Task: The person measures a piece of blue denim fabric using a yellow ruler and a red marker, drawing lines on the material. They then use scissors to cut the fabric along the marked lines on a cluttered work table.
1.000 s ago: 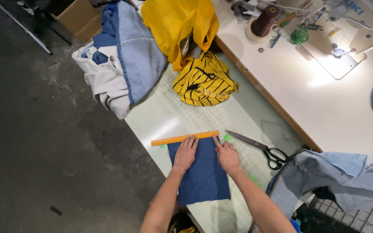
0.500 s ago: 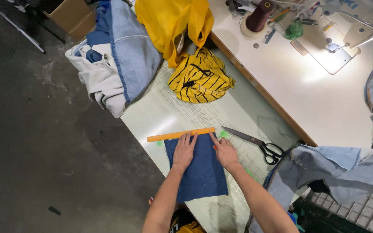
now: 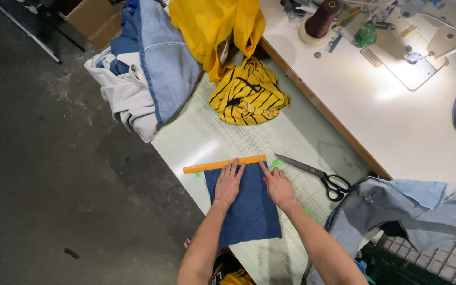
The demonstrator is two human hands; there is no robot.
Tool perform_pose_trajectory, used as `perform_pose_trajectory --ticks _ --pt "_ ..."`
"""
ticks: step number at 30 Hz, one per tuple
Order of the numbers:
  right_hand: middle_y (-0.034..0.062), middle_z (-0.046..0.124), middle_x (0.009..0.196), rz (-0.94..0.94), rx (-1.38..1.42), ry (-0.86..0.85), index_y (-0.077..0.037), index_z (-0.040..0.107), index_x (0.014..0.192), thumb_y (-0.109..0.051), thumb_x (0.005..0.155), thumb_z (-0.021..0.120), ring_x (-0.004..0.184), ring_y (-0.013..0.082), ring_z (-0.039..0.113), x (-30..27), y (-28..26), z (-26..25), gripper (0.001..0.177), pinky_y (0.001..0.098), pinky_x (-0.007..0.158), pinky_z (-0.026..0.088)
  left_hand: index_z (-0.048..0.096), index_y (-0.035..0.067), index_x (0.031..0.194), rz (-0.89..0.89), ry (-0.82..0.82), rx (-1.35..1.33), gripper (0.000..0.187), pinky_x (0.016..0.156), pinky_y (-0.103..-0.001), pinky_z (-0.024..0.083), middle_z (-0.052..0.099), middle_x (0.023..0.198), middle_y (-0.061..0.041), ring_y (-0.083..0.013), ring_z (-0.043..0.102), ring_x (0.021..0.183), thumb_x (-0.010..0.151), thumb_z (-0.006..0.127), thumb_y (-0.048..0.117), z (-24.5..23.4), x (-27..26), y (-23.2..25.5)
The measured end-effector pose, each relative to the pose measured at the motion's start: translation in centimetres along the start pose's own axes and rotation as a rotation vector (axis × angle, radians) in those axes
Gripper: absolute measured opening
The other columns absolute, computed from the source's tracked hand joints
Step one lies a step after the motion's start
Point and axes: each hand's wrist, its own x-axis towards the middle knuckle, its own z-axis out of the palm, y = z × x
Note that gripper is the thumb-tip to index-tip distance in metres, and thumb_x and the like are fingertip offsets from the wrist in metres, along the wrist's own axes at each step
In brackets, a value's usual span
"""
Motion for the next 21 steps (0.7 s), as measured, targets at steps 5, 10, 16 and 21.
perform_pose_trajectory --ticks 5,10,16,21 --pt "0.0101 0.054 0.106 0.007 0.0 0.001 -0.038 0.014 0.165 -0.035 0.104 0.047 0.102 0.0307 0.062 0.1 0.0 0.3 0.07 0.0396 0.083 0.062 0.038 0.01 0.156 0.006 0.04 -0.018 0.06 0.117 -0.046 0.032 0.038 0.157 -0.019 -0.0338 0.041 0.138 0.097 0.05 0.003 1.4 -0.1 -0.3" --pt "0.0097 0.055 0.107 0.017 0.0 -0.01 -0.038 0.014 0.165 -0.035 0.103 0.048 0.103 0.0303 0.063 0.0 -0.2 -0.3 0.071 0.0392 0.084 0.062 0.041 0.009 0.154 0.009 0.049 -0.007 0.061 0.119 -0.05 0.031 0.038 0.158 -0.018 -0.0358 0.038 0.14 0.095 0.054 0.005 0.9 -0.2 -0.3" --pt "0.0109 0.06 0.103 0.084 0.186 -0.008 -0.032 0.026 0.163 -0.031 0.096 0.056 0.099 0.0334 0.066 -0.6 -1.6 -3.9 0.073 0.0458 0.083 0.061 0.043 0.009 0.153 0.01 0.027 0.025 0.057 0.118 -0.055 0.029 0.041 0.156 -0.017 -0.0376 0.037 0.142 0.097 0.055 0.008 0.5 0.0 -0.4" --pt "0.0102 0.074 0.115 0.132 0.757 0.155 -0.017 0.036 0.143 -0.016 0.096 0.051 0.108 0.0396 0.068 0.1 -4.0 -5.6 0.05 0.0566 0.091 0.053 0.046 0.006 0.151 0.039 0.044 0.068 0.055 0.118 -0.058 0.028 0.041 0.156 -0.019 -0.0408 0.035 0.144 0.097 0.056 0.009 0.4 0.1 -0.2"
